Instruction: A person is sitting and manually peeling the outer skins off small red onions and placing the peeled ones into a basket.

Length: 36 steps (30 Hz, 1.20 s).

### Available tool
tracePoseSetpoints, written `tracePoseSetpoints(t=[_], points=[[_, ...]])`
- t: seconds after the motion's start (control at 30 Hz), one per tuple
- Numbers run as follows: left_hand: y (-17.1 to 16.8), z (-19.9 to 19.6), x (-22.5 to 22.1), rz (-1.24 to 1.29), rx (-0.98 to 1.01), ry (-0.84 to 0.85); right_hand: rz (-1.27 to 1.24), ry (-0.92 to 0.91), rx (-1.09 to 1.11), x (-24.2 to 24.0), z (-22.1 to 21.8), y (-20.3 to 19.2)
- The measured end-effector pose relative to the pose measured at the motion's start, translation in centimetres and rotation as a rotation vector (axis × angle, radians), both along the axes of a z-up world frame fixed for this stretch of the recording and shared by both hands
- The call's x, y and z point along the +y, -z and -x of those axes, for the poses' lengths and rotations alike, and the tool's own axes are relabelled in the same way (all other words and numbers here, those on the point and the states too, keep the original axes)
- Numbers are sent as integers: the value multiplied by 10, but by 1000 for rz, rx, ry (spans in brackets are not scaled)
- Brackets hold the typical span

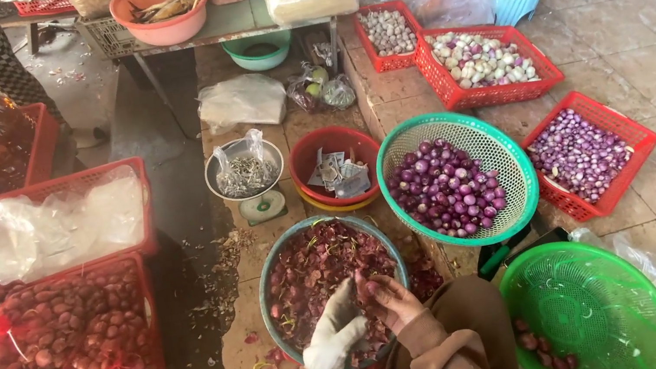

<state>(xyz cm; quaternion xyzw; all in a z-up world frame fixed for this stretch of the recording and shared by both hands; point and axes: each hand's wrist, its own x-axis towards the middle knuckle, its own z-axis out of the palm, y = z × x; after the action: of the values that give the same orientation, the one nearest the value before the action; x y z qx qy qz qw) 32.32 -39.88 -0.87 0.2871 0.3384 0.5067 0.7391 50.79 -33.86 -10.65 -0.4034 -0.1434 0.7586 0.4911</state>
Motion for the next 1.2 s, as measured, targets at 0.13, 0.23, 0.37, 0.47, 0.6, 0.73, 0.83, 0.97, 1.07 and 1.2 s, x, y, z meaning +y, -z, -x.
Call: tracePoseSetpoints(t=[0.13, 0.23, 0.37, 0.47, 0.6, 0.73, 0.83, 0.97, 1.07, 1.2], points=[[8, -6, -1, -48, -25, 71, -72, 7, 106, 1, -7, 26], [15, -8, 2, -72, -70, 151, -154, -29, 114, 0, -9, 33], [37, -14, 5, 21, -134, 180, -244, -17, 71, 0, -9, 55], [8, -18, 1, 101, 28, 128, -249, 11, 7, -2, -8, 58], [2, -17, 2, 147, 20, 140, -278, 20, 31, -4, -6, 54], [27, -21, 1, -37, -82, 145, -195, 38, 24, -4, -9, 52], [24, -15, 3, 1, -10, 103, -118, 95, 29, -5, -6, 22], [28, -5, 10, 167, -113, -3, -40, 128, -78, -7, -7, 23], [-31, -6, 5, 114, 138, 103, 1, 132, -82, -5, -5, 22], [7, -10, 5, -201, 180, 33, 0, 133, -11, -9, -5, 22]])
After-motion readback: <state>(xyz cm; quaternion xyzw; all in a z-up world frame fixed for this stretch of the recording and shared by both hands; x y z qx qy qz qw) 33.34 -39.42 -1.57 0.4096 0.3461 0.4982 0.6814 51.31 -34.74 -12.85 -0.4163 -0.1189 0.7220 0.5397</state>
